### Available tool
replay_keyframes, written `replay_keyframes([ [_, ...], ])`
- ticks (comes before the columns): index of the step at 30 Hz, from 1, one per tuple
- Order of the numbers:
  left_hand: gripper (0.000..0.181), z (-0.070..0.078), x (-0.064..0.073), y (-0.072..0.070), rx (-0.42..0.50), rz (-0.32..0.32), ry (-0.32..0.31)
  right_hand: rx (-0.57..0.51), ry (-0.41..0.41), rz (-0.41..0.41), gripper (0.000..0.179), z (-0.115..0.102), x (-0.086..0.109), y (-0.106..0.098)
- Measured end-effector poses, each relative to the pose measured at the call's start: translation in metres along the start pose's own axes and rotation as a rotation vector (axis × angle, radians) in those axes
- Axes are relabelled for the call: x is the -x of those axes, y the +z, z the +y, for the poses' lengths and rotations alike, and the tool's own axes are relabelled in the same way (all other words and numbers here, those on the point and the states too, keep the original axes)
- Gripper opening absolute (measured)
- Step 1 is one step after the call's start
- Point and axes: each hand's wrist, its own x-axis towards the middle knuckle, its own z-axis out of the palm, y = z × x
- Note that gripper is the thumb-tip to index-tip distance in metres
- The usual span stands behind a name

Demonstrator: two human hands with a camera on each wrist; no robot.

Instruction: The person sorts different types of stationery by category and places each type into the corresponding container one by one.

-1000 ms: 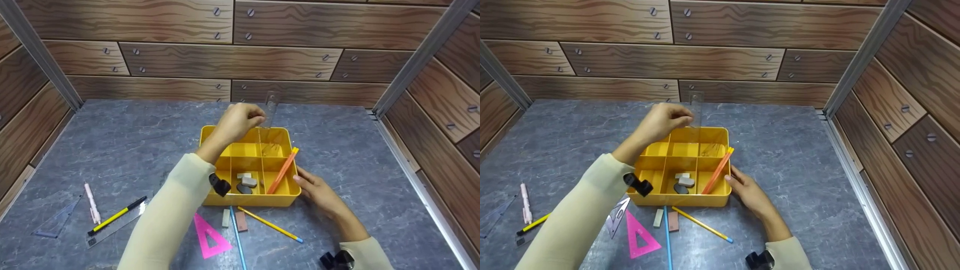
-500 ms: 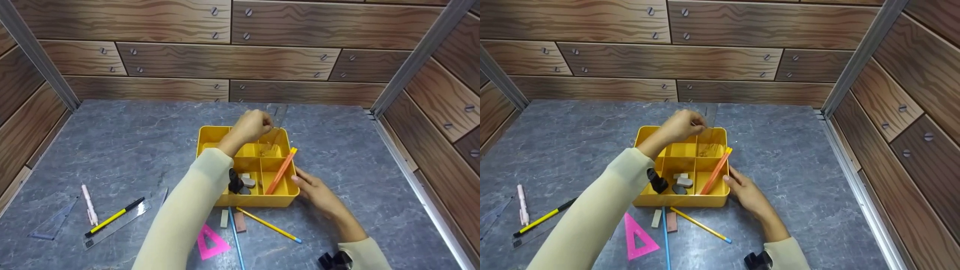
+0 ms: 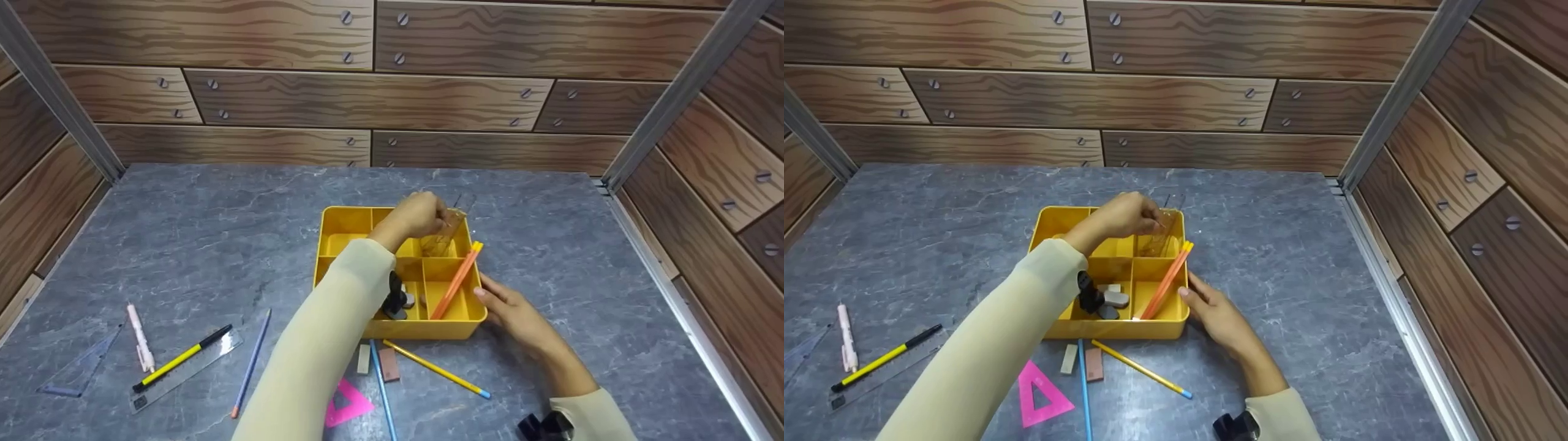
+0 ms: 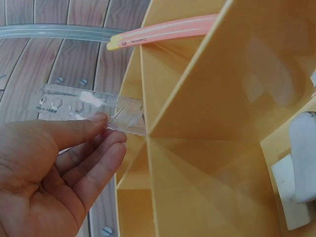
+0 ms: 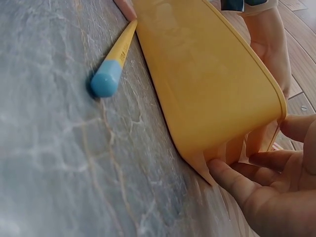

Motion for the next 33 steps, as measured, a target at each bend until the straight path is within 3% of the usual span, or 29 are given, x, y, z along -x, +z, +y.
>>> replay_keyframes([
  [11, 0.025, 0.003, -0.005, 0.01, -0.024, 0.006, -0.131, -0.021, 0.008, -0.006, 0.064, 0.001, 0.0, 0.003],
  [23, 0.032, 0.009, 0.026, 0.0, 0.041, 0.015, -0.001, 0.014, -0.014, -0.021, 0.064, -0.001, -0.001, 0.003],
  [33, 0.035, 0.007, 0.059, -0.013, 0.012, 0.023, 0.044, 0.013, 0.023, 0.022, 0.064, -0.001, 0.0, 0.002],
])
